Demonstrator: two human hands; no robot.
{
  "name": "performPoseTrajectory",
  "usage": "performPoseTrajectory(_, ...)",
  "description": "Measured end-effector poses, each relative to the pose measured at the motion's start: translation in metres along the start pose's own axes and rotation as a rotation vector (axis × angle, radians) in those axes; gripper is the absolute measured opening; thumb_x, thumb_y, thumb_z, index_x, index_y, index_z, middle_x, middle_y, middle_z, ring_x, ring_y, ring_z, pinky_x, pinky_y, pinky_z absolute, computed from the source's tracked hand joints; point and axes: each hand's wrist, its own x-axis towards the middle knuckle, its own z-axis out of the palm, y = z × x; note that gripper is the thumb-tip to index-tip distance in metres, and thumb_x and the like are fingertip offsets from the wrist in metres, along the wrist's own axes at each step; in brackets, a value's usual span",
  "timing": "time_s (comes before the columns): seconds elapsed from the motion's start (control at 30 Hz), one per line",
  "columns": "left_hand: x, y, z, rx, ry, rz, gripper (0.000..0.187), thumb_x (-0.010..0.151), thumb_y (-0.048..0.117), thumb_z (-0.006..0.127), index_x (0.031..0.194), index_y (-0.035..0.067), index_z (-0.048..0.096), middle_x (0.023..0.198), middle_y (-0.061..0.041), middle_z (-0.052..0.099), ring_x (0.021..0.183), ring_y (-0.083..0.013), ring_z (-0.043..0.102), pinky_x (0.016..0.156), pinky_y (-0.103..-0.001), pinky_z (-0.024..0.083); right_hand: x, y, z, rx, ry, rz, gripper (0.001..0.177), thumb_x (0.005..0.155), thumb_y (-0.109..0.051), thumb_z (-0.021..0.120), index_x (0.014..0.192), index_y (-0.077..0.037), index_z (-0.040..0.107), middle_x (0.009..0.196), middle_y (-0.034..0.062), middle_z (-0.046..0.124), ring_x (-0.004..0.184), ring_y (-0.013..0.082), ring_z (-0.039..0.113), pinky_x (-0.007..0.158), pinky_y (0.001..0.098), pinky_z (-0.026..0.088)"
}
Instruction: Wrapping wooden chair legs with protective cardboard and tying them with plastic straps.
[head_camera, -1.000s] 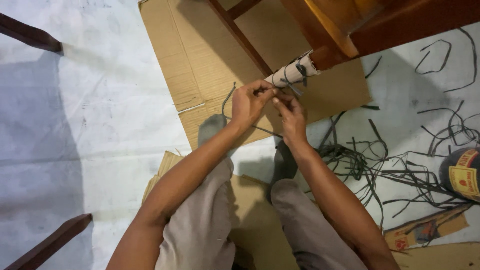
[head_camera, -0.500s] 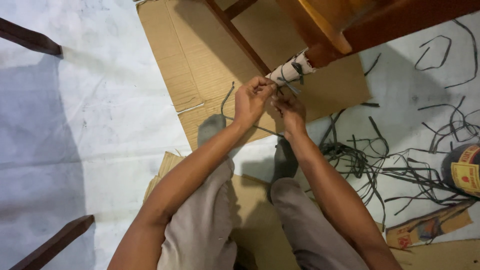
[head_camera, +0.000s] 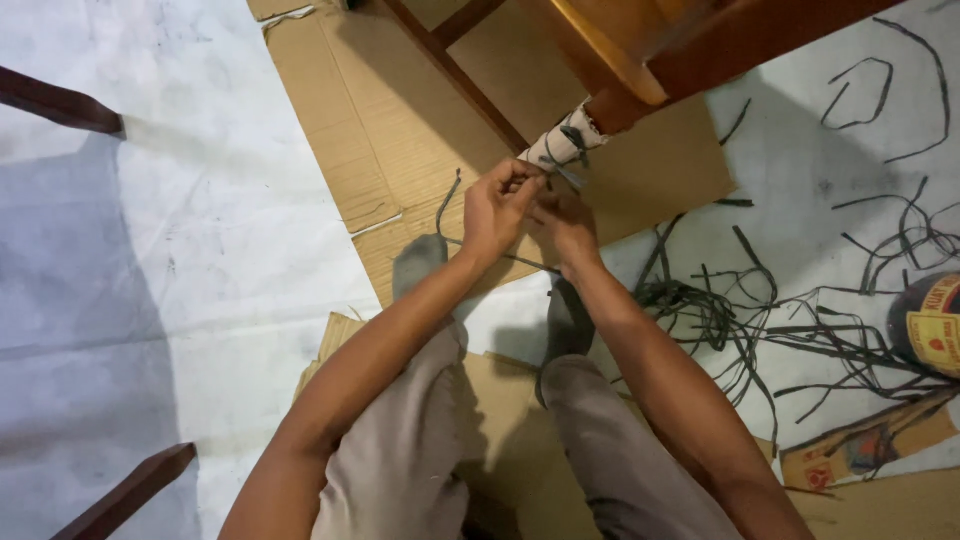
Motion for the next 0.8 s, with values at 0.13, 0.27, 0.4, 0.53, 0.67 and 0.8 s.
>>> performPoseTrajectory(0.13,-0.014,0.017,-0.004,0.119,-0.027,0.124,0.015,0.097,0.012,0.067,0.108,0.002,0.069,0.098,-0.010,0.076,0.089,-0.0140,0.073,0.076,-0.030,0.058,-0.004,0.016,0.001,0.091,-0.016,-0.037,0.017,0.095,-0.018,0.071,0.105,-0.004,0.074,0.097,0.0002,0.073,0.086,0.0101,0.066,0.075,0.0262,0.053)
performPoseTrajectory(0.27,-0.028,0.026,-0.008,0.086,-0.082,0.172,0.018,0.098,0.010,0.060,0.115,0.004,0.065,0.111,-0.014,0.073,0.104,-0.0235,0.072,0.088,-0.035,0.059,0.003,0.039,-0.007,0.024,-0.011,-0.184,0.018,0.099,-0.016,0.068,0.110,-0.003,0.073,0.102,0.0022,0.074,0.092,0.0102,0.067,0.081,0.0259,0.054)
performPoseTrajectory(0.4,-0.032,0.008,-0.013,0.259,-0.114,0.223,0.021,0.099,0.013,0.061,0.117,0.004,0.064,0.110,-0.016,0.070,0.101,-0.0271,0.073,0.090,-0.036,0.058,0.014,0.063,-0.016,-0.119,0.034,-0.244,0.018,0.099,-0.014,0.068,0.112,-0.002,0.073,0.102,0.0042,0.075,0.091,0.0109,0.067,0.083,0.0270,0.055)
performPoseTrajectory(0.53,-0.038,-0.005,-0.010,0.373,-0.203,0.371,0.019,0.101,0.016,0.065,0.117,0.006,0.067,0.115,-0.019,0.070,0.106,-0.0366,0.069,0.092,-0.042,0.056,-0.010,0.037,-0.020,-0.285,0.073,-0.271,0.023,0.099,-0.009,0.062,0.119,-0.003,0.072,0.110,0.0072,0.075,0.096,0.0135,0.068,0.084,0.0296,0.054)
performPoseTrajectory(0.67,-0.046,-0.005,-0.005,0.436,-0.382,0.312,0.024,0.096,0.015,0.065,0.118,0.006,0.068,0.114,-0.018,0.070,0.107,-0.0388,0.068,0.090,-0.043,0.055,-0.010,0.052,-0.032,-0.055,-0.012,-0.144,0.032,0.095,-0.006,0.058,0.126,-0.005,0.068,0.111,0.0112,0.074,0.092,0.0194,0.069,0.078,0.0339,0.056)
performPoseTrajectory(0.8,-0.052,-0.029,-0.001,0.534,-0.500,0.356,0.026,0.095,0.014,0.068,0.119,0.004,0.067,0.118,-0.019,0.068,0.111,-0.0408,0.065,0.094,-0.045,0.052,-0.006,0.074,-0.051,-0.060,-0.002,-0.108,0.038,0.091,-0.007,0.059,0.129,-0.007,0.068,0.112,0.0104,0.075,0.095,0.0189,0.070,0.078,0.0340,0.057)
